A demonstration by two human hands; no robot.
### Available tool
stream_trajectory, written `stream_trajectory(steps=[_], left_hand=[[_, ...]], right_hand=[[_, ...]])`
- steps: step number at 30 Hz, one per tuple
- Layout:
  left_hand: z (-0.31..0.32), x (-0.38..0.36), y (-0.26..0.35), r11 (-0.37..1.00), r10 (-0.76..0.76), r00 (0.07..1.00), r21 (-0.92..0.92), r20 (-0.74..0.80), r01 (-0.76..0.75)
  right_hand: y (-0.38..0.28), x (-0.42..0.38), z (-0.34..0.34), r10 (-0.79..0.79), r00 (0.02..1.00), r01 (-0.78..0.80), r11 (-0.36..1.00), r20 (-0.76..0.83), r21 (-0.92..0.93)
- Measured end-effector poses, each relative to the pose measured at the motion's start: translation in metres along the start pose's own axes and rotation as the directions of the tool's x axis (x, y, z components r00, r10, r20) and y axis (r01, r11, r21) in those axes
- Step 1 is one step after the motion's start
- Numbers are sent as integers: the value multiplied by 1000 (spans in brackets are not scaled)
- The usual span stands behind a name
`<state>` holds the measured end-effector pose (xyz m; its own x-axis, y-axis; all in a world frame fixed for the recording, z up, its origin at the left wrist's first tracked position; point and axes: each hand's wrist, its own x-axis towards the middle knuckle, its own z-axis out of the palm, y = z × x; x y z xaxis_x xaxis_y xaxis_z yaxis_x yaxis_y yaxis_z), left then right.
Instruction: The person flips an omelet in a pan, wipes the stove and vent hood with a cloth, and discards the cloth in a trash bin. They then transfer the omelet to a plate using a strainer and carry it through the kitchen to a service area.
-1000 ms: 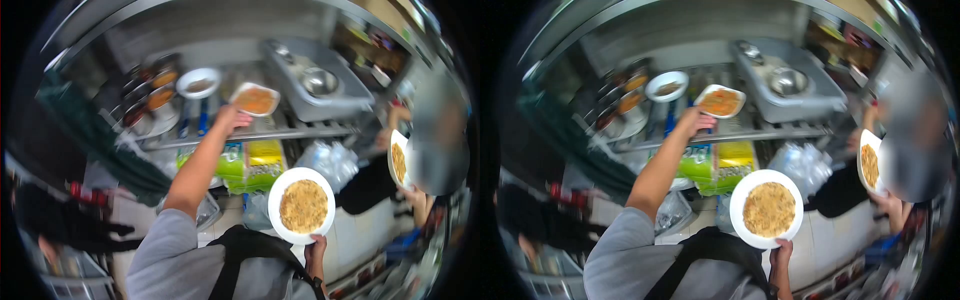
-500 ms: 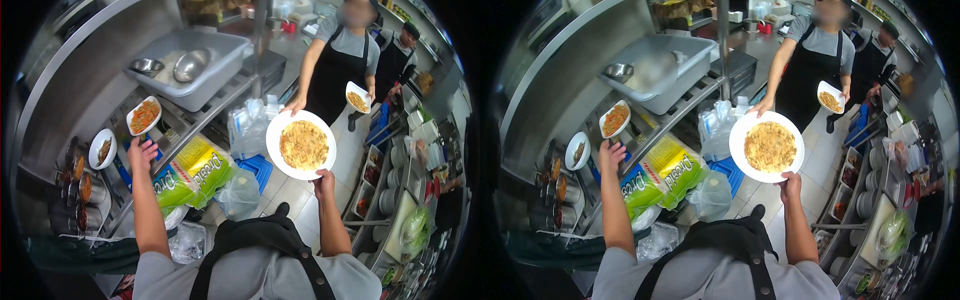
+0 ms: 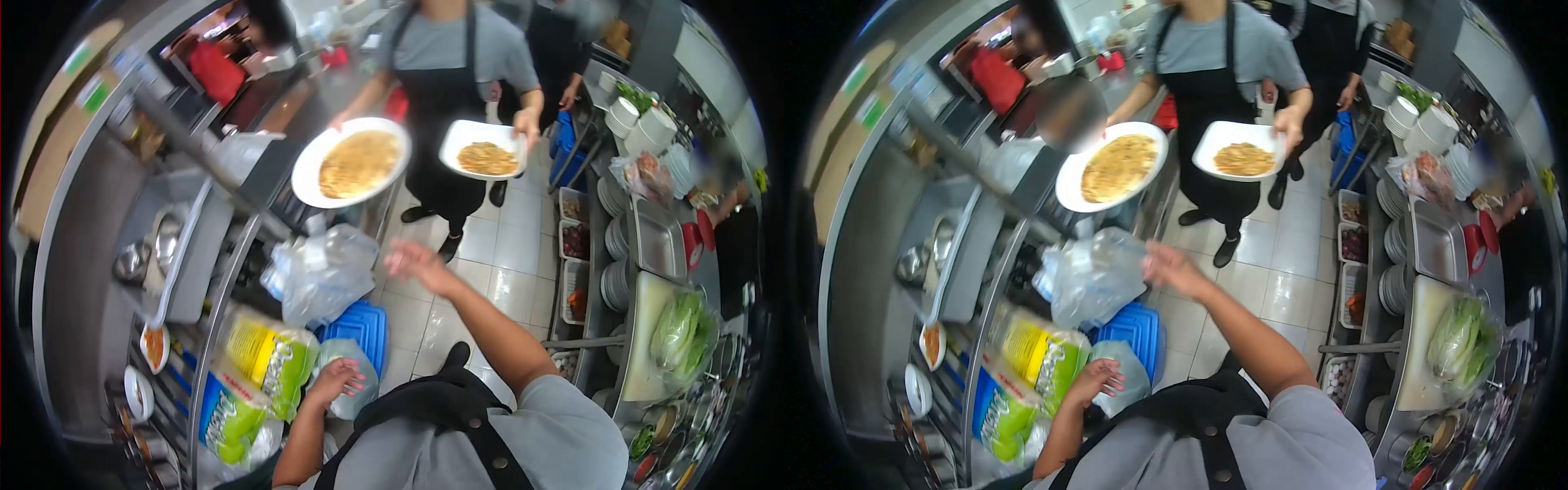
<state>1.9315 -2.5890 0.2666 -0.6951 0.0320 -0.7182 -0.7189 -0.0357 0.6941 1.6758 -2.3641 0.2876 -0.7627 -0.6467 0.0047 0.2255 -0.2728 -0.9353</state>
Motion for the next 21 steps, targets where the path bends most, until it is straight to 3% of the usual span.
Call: stream_trajectory(steps=[2,3,4,5,6,7,8,11,15,17,21], left_hand=[[32,36,26,999,-5,999,51,45,3],[45,53,38,997,3,998,73,69,-8],[56,66,50,997,3,996,78,84,-9],[65,79,62,993,13,997,116,82,-23],[72,89,72,987,24,997,154,78,-36],[77,100,82,980,35,997,192,73,-49],[80,112,89,980,15,997,196,75,-29],[87,146,112,960,-40,996,279,82,16],[97,202,149,951,-95,984,306,147,46],[103,235,176,954,-63,987,300,150,15],[100,337,227,945,-5,973,320,231,-71]], right_hand=[[13,-28,-23,125,990,-107,970,71,-217],[41,-44,-48,254,965,-215,901,58,-377],[62,-64,-71,359,933,-285,748,4,-600],[86,-83,-97,449,892,-329,712,43,-620],[111,-104,-120,584,808,-537,672,-81,-510],[129,-123,-144,610,787,-587,687,-99,-428],[131,-136,-161,603,784,-581,633,-144,-513],[151,-157,-198,723,578,-814,545,-378,-201],[155,-130,-247,710,531,-838,520,-463,-164],[152,-102,-266,691,540,-820,561,-481,-115],[151,-19,-299,678,504,-850,500,-535,-167]])
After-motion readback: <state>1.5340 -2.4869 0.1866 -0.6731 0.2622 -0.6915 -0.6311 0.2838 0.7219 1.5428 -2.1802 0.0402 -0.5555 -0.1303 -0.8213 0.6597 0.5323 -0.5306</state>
